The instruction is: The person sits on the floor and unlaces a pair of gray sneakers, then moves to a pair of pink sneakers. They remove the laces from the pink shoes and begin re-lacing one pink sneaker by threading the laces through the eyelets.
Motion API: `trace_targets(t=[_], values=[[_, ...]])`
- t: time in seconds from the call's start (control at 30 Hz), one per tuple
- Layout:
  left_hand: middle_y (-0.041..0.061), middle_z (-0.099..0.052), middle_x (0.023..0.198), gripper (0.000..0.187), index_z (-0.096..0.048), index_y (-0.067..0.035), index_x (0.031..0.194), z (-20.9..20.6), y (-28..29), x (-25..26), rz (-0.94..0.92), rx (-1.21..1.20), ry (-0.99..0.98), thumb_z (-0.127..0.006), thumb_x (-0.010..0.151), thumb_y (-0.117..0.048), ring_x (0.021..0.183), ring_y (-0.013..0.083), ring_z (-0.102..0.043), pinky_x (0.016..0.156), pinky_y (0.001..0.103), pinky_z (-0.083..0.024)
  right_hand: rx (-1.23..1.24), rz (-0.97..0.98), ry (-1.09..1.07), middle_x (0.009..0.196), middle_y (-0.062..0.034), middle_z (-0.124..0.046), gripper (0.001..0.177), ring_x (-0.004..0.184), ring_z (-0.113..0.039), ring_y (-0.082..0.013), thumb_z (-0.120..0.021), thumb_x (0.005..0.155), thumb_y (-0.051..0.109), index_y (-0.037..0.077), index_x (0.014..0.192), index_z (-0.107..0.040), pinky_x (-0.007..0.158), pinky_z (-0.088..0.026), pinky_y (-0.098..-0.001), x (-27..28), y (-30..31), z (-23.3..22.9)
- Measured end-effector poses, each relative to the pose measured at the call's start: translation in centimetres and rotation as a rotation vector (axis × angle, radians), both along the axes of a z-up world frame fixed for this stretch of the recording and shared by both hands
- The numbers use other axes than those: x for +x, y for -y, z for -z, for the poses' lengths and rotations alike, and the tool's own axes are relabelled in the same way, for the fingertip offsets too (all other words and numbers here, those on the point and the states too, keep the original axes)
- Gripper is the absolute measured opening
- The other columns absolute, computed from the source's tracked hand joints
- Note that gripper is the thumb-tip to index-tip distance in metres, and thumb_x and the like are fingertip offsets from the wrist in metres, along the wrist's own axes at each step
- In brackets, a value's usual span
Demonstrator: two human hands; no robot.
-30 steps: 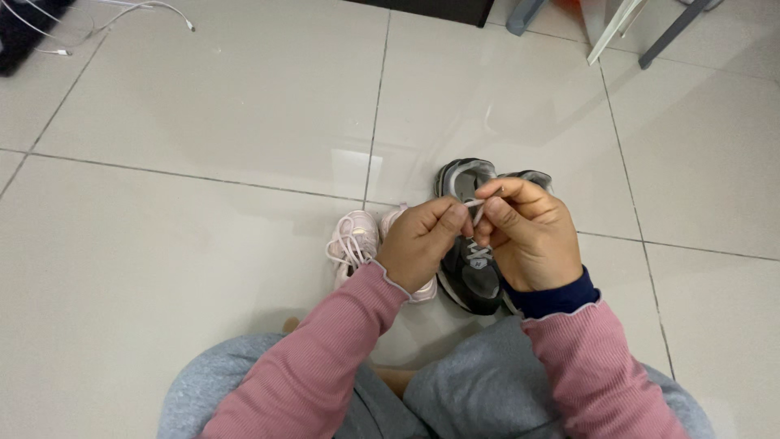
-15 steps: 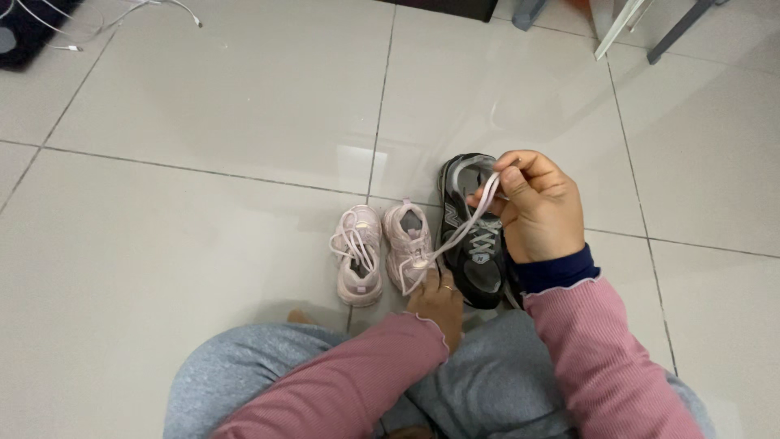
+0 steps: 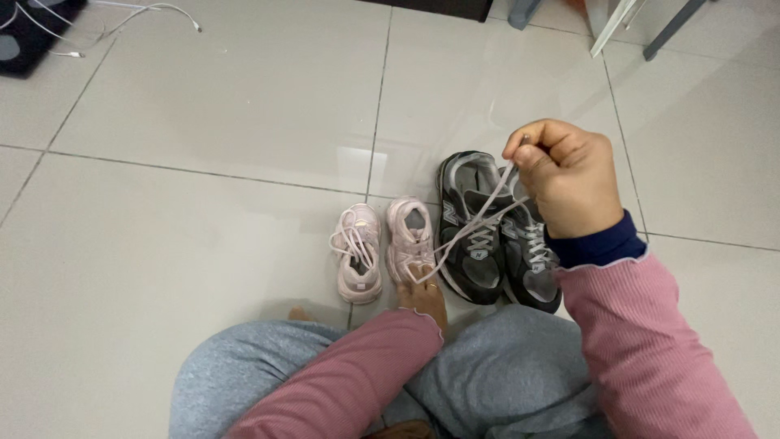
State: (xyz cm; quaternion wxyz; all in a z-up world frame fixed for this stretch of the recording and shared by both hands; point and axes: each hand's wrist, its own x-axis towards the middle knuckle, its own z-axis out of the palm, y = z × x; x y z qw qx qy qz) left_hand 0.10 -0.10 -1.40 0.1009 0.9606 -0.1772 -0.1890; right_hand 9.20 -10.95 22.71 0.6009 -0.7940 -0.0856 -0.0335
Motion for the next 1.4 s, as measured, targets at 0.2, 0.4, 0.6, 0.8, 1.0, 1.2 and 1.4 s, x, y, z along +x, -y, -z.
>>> trace_targets(t=[0.2,0.4,0.6,0.8,1.0,1.2,1.4], values=[[0.016,-0.048,0.144,0.069,-0.048,0.001,0.141,1.0,-0.5,0.9,-0.034,0.020,0.012,-0.071,0.088,-0.036,0.138,0.0370,-0.041,0.112,0.055,-0.033,-0.098,0.027,0.047,0.074,0.0036,-0.060,0.017,0.057,-0.045,-0.0028,-0.055,0.098,-0.007,-0.001,0.089,-0.068,0.050,-0.036,-0.0199,0.3,-1.6,-0.9],[0.020,-0.052,0.139,0.067,-0.051,-0.001,0.138,0.0,-3.6,5.1,-0.279,-0.267,0.056,-0.080,0.083,-0.027,0.130,0.0374,-0.050,0.109,0.048,-0.043,0.024,0.021,0.000,0.070,0.0016,-0.056,0.013,0.057,-0.046,-0.0062,-0.056,0.103,-0.003,0.001,0.096,-0.067,0.052,-0.037,-0.0211,0.4,1.0,1.3],[0.017,-0.037,0.150,0.085,-0.056,-0.024,0.135,-0.5,-5.0,7.3,-0.415,-0.547,0.187,-0.094,0.060,-0.017,0.132,0.0449,-0.042,0.107,0.048,-0.039,0.179,0.079,-0.127,0.071,-0.0009,-0.058,0.011,0.060,-0.049,-0.0090,-0.056,0.104,0.003,0.003,0.099,-0.065,0.054,-0.039,-0.0226,-3.0,6.7,5.5],[0.009,-0.037,0.156,0.075,-0.059,-0.036,0.130,0.5,-5.7,7.8,-0.387,-0.541,0.067,-0.091,0.065,-0.018,0.134,0.0388,-0.048,0.106,0.047,-0.047,0.137,0.083,-0.279,0.070,-0.0011,-0.055,0.011,0.058,-0.044,-0.0091,-0.057,0.101,0.002,0.000,0.097,-0.067,0.053,-0.036,-0.0232,-5.5,9.2,8.2],[0.007,-0.038,0.153,0.069,-0.056,-0.036,0.132,0.2,-5.5,7.9,-0.396,-0.367,0.033,-0.089,0.072,-0.030,0.126,0.0400,-0.053,0.099,0.048,-0.051,-0.349,0.096,-0.253,0.073,-0.0017,-0.062,0.014,0.063,-0.048,-0.0097,-0.060,0.097,0.000,0.000,0.091,-0.072,0.057,-0.040,-0.0251,-6.1,8.6,3.1],[0.005,-0.040,0.155,0.063,-0.049,-0.035,0.138,-0.6,-4.7,7.2,-0.354,-0.202,0.062,-0.080,0.083,-0.034,0.118,0.0369,-0.060,0.087,0.050,-0.057,-0.726,-0.041,0.047,0.079,-0.0036,-0.074,0.010,0.070,-0.069,-0.0128,-0.065,0.087,-0.001,0.003,0.085,-0.074,0.063,-0.056,-0.0270,-7.7,2.5,-5.1],[0.001,-0.038,0.161,0.073,-0.046,-0.033,0.148,-3.1,-3.7,5.8,-0.305,-0.026,0.450,-0.074,0.080,-0.031,0.117,0.0387,-0.059,0.081,0.056,-0.055,-0.624,-0.125,0.291,0.086,-0.0057,-0.070,0.010,0.074,-0.066,-0.0114,-0.064,0.092,-0.005,0.000,0.092,-0.072,0.066,-0.054,-0.0246,-5.7,-2.2,-5.2]])
